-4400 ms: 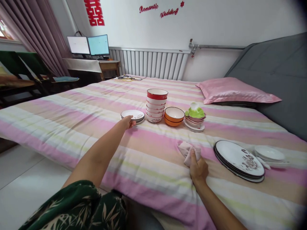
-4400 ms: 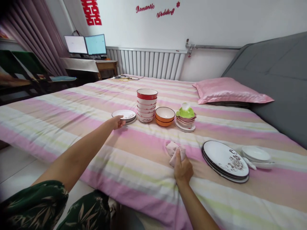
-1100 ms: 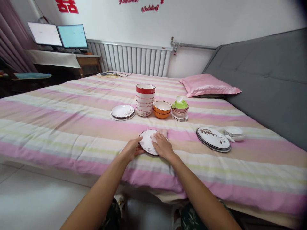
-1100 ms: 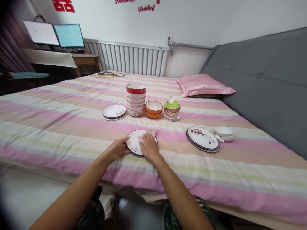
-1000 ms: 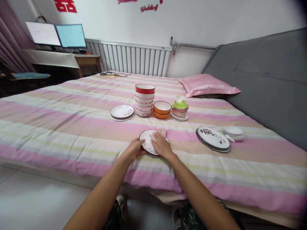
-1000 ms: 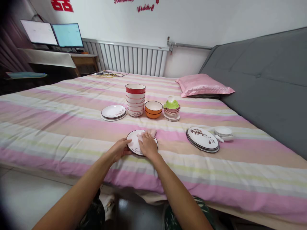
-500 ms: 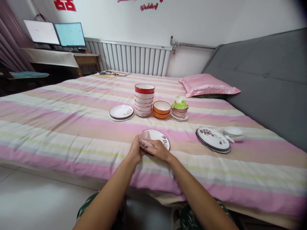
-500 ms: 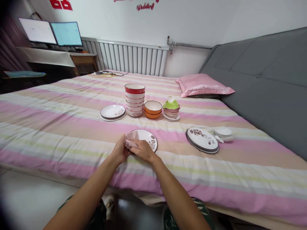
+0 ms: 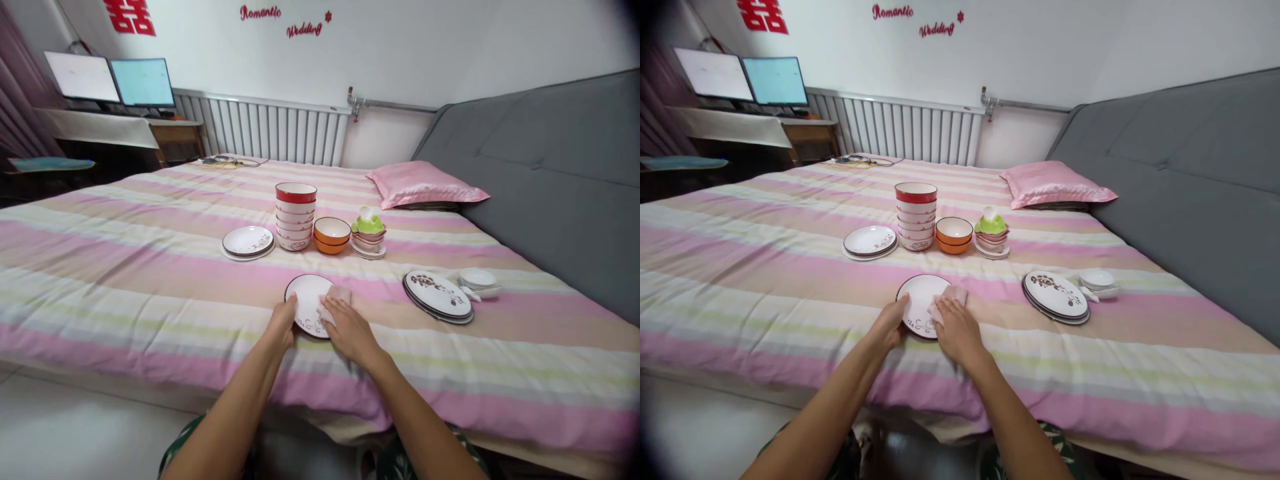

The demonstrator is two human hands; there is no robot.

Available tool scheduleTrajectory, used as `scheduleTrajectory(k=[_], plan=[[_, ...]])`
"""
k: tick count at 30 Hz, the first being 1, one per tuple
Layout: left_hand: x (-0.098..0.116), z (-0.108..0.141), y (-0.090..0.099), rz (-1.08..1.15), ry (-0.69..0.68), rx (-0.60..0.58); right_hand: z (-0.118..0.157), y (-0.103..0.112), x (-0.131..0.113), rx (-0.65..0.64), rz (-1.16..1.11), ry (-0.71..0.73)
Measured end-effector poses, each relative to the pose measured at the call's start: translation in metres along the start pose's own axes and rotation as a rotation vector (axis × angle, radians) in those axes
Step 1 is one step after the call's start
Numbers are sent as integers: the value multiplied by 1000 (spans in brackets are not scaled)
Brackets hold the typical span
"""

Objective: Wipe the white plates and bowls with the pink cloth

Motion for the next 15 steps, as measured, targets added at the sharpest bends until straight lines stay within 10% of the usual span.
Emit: scheduleTrajectory(k=[6, 15], plan=[[12, 17, -6, -49, -167, 39, -13, 3, 17, 210, -34, -85], [26, 34, -21, -62, -253, -44, -26, 76, -2, 624, -64, 147]])
Point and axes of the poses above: each hand's wrist, its own z-axis away from the middle knuckle, its own y-axis out of the back of the hand, x = y × z, the point moved 8 cm from there along -z, towards the middle knuckle, and after that the axes turned 1 degree about -z, right-handed, at the moved point
